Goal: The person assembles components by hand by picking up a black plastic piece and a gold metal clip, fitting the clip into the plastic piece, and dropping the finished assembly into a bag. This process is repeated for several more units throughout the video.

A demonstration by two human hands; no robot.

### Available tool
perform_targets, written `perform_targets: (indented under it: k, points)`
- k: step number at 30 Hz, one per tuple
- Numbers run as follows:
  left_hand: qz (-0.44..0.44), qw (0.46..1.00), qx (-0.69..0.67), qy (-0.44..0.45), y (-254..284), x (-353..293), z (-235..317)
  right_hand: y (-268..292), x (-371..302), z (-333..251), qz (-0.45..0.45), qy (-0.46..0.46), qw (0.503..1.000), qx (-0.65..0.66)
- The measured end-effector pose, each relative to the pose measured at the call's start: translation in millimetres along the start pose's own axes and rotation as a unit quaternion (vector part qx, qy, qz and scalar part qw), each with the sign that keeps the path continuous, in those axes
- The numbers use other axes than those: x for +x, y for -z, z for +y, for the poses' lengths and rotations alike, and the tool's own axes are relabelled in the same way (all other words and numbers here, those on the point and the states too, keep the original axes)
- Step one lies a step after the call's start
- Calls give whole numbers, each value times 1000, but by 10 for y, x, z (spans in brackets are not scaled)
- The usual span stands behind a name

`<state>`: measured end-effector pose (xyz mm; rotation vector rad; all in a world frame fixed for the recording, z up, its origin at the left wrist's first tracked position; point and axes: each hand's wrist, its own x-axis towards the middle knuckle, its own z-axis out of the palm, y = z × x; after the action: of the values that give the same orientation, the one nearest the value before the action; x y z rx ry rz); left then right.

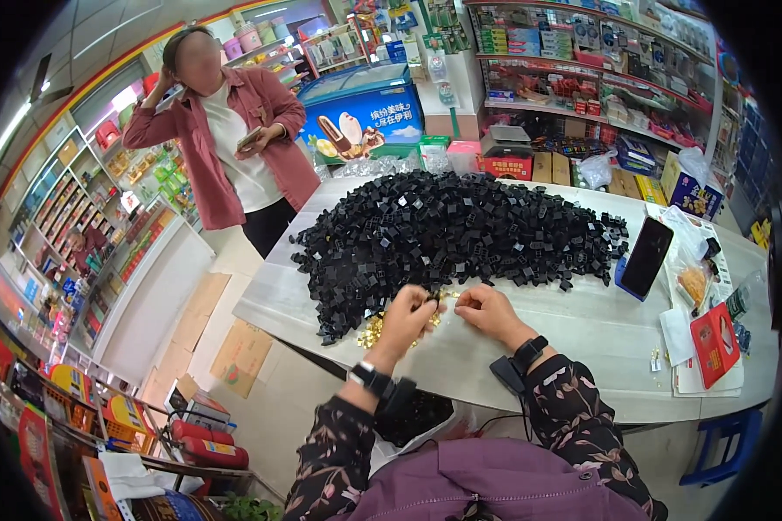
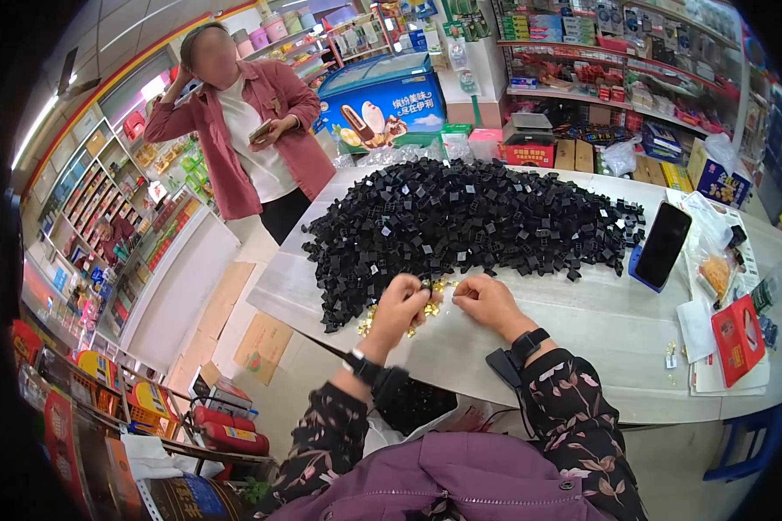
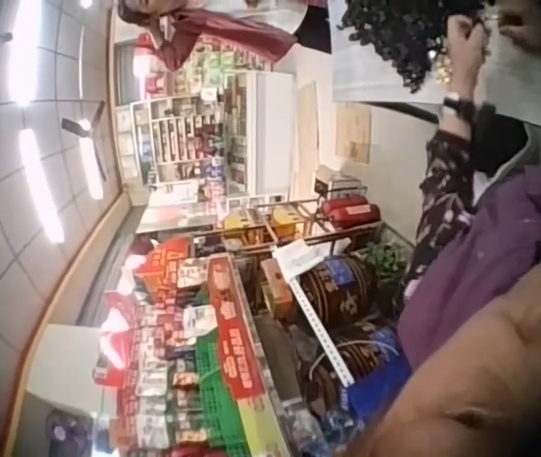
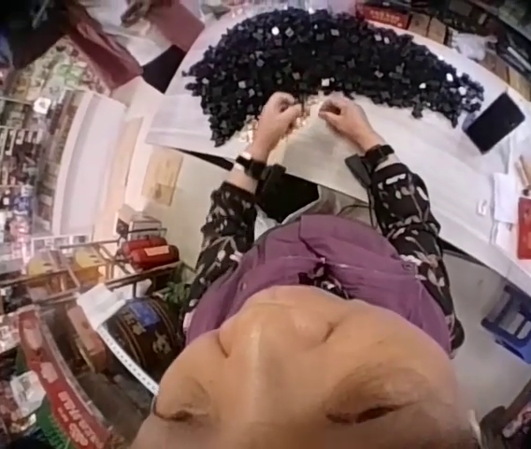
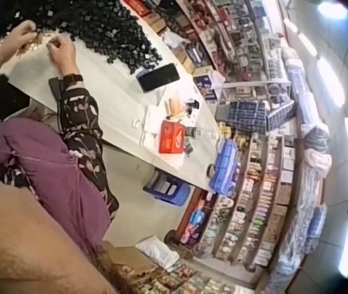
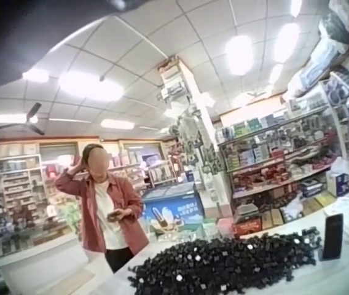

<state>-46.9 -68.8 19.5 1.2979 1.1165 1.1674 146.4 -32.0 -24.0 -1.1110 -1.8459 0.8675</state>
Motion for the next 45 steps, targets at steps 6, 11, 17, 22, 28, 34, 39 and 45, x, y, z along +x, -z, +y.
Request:
perform_targets:
  k: [6, 11, 17, 22, 28, 34, 39, 45]
  points:
    - [41, 998, -43, 34, 43, -460, -383, -135, 40, 39, 43, 59, 994, 77]
    - [40, 999, 8, -22, -14, -478, -507, -288, -121, -254, -97, -14, 965, 244]
    - [53, 996, -33, -58, -59, -441, -505, -324, -162, -314, -121, -74, 949, 283]
    - [51, 996, 21, -68, -94, -417, -491, -271, -135, -280, -138, -111, 925, 337]
    - [64, 988, 74, -117, -100, -430, -562, -235, -121, -254, -174, -170, 920, 308]
    - [82, 978, 136, -137, -111, -496, -489, -159, -96, -285, -211, -169, 930, 248]
    - [98, 960, 223, -139, -112, -509, -451, -137, -152, -267, -216, -175, 942, 185]
    - [117, 969, 135, -171, -46, -553, -545, -178, -49, -422, -266, -204, 918, 213]
